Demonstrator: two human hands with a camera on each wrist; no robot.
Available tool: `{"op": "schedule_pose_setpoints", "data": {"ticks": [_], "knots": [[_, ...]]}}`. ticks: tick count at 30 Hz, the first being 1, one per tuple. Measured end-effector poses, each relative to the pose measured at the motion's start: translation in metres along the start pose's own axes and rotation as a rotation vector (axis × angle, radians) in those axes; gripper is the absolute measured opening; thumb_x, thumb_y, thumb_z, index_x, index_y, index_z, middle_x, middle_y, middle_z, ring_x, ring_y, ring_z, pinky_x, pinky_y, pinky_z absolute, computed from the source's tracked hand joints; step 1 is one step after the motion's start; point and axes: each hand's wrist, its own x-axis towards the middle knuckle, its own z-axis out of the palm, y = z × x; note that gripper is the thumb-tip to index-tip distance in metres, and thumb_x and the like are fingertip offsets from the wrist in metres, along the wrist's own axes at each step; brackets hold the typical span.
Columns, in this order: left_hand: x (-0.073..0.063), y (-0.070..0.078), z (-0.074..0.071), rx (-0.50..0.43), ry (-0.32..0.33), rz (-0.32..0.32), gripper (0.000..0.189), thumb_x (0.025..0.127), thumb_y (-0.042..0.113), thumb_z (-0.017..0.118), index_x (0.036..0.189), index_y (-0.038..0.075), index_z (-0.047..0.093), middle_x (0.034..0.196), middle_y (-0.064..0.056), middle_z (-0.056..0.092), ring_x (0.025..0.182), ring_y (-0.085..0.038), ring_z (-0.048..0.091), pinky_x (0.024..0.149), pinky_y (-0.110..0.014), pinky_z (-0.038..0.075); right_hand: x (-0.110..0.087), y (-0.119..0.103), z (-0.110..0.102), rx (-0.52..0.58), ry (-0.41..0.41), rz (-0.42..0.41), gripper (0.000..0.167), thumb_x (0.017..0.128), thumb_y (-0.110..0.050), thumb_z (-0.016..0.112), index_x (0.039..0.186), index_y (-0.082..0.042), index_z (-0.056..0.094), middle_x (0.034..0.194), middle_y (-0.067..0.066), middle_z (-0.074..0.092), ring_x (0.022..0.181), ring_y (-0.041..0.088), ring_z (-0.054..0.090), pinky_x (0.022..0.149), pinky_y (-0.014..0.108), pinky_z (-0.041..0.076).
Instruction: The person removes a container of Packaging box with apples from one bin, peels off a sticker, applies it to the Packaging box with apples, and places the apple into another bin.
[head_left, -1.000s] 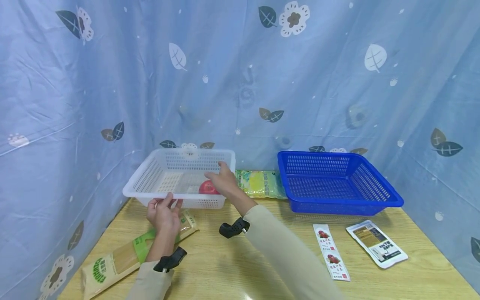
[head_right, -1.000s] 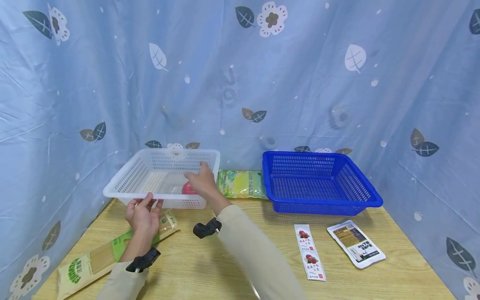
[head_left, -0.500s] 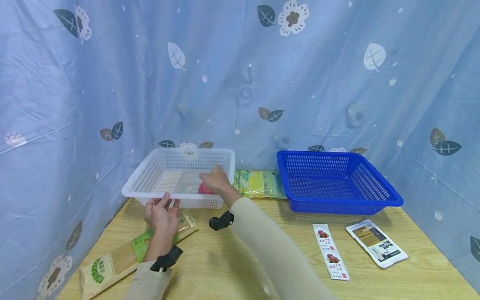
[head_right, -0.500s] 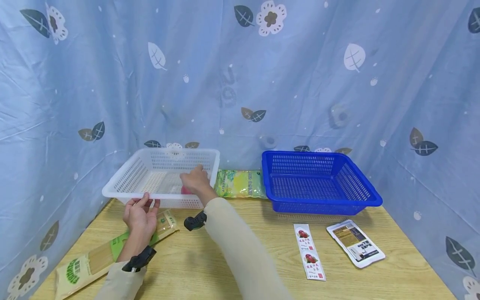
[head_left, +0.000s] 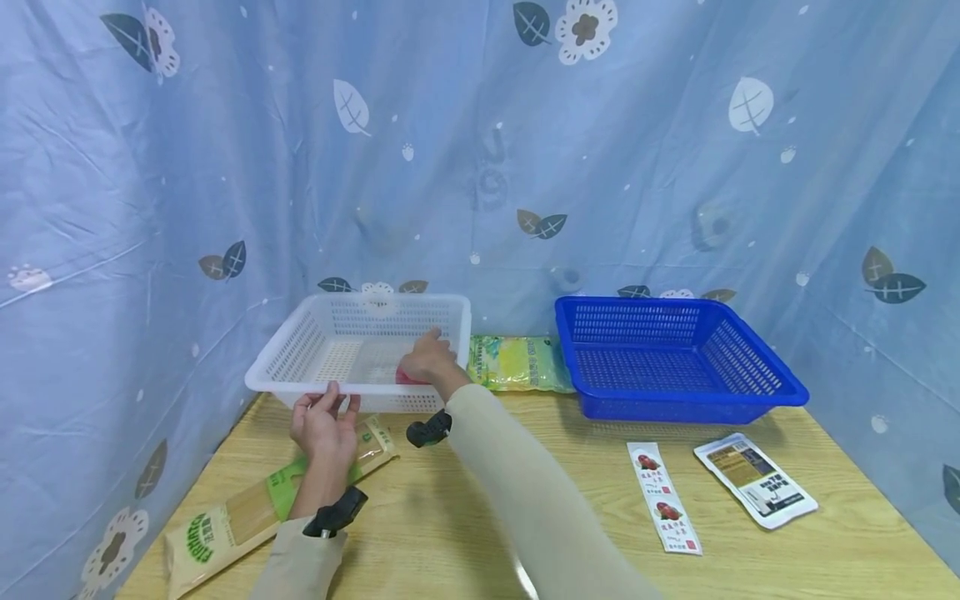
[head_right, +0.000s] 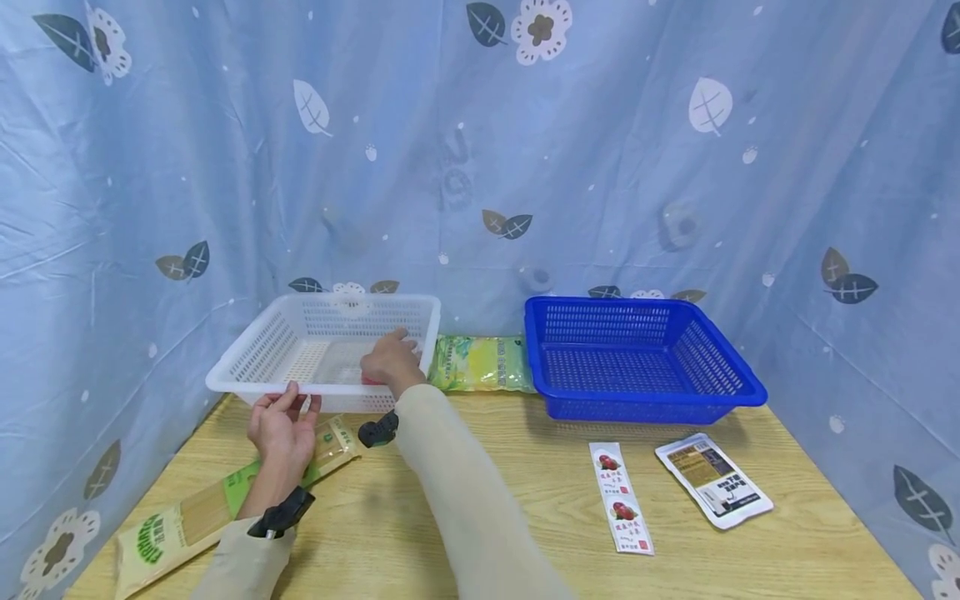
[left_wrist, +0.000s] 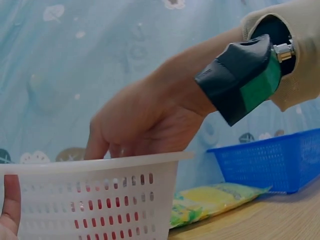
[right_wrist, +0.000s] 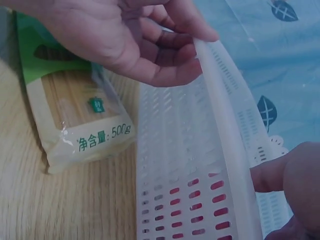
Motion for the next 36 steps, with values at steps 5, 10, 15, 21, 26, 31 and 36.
{"op": "schedule_pose_setpoints", "data": {"ticks": [5, 10, 15, 21, 26, 31, 36], "knots": [[0.001, -0.001, -0.002, 0.011, 0.010, 0.003, 0.020, 0.093, -0.002, 0.069, 0.095, 0.007, 0.052, 0.105, -0.003, 0.064, 0.082, -0.016, 0.061, 0.081, -0.034, 0.059, -0.001, -0.001, 0.003, -0.036, -0.013, 0.013, 0.087, 0.095, -0.029, 0.060, 0.159, 0.003, 0.011, 0.153, 0.030, 0.037, 0.138, 0.042, 0.044, 0.114, 0.051, 0.039], [-0.001, -0.003, -0.005, 0.007, 0.018, 0.007, 0.023, 0.089, -0.001, 0.074, 0.095, 0.006, 0.053, 0.108, -0.004, 0.063, 0.080, -0.015, 0.061, 0.079, -0.035, 0.060, -0.004, -0.001, 0.006, -0.013, -0.013, 0.031, 0.085, 0.095, -0.030, 0.060, 0.158, 0.004, 0.016, 0.150, 0.030, 0.040, 0.130, 0.038, 0.051, 0.111, 0.048, 0.044], [-0.004, -0.003, -0.005, 0.023, 0.016, 0.007, 0.021, 0.091, 0.000, 0.072, 0.099, 0.006, 0.054, 0.110, -0.006, 0.058, 0.082, -0.015, 0.061, 0.079, -0.034, 0.060, -0.006, 0.000, 0.009, 0.014, 0.011, 0.049, 0.079, 0.091, -0.033, 0.068, 0.151, 0.003, 0.031, 0.135, 0.023, 0.053, 0.117, 0.034, 0.054, 0.102, 0.048, 0.049], [-0.005, -0.002, -0.004, 0.031, 0.010, 0.021, 0.017, 0.094, -0.001, 0.068, 0.101, 0.006, 0.054, 0.110, -0.005, 0.057, 0.083, -0.015, 0.060, 0.080, -0.033, 0.060, -0.007, 0.000, 0.009, 0.065, 0.035, 0.047, 0.069, 0.089, -0.032, 0.073, 0.141, -0.002, 0.041, 0.125, 0.019, 0.058, 0.110, 0.034, 0.059, 0.096, 0.048, 0.052], [-0.003, -0.003, -0.003, 0.046, 0.010, 0.031, 0.016, 0.095, -0.001, 0.066, 0.099, 0.007, 0.053, 0.108, -0.005, 0.056, 0.082, -0.014, 0.059, 0.080, -0.033, 0.060, -0.004, 0.003, 0.009, 0.129, 0.045, 0.028, 0.077, 0.085, -0.029, 0.077, 0.147, -0.005, 0.037, 0.125, 0.021, 0.056, 0.111, 0.037, 0.059, 0.096, 0.051, 0.052], [-0.001, -0.004, -0.001, 0.062, 0.002, 0.033, 0.016, 0.096, 0.001, 0.066, 0.101, 0.008, 0.053, 0.109, -0.004, 0.057, 0.082, -0.013, 0.059, 0.081, -0.032, 0.059, 0.004, 0.007, 0.008, 0.234, 0.047, -0.007, 0.086, 0.085, -0.024, 0.080, 0.154, -0.011, 0.031, 0.137, 0.023, 0.047, 0.119, 0.039, 0.054, 0.101, 0.054, 0.050], [0.000, -0.004, 0.000, 0.047, -0.002, 0.043, 0.016, 0.095, 0.002, 0.067, 0.099, 0.008, 0.053, 0.104, -0.003, 0.058, 0.079, -0.013, 0.060, 0.076, -0.031, 0.060, 0.010, 0.008, 0.004, 0.420, 0.048, -0.053, 0.075, 0.087, -0.012, 0.079, 0.150, -0.013, 0.040, 0.141, 0.020, 0.046, 0.121, 0.034, 0.053, 0.092, 0.045, 0.055]]}}
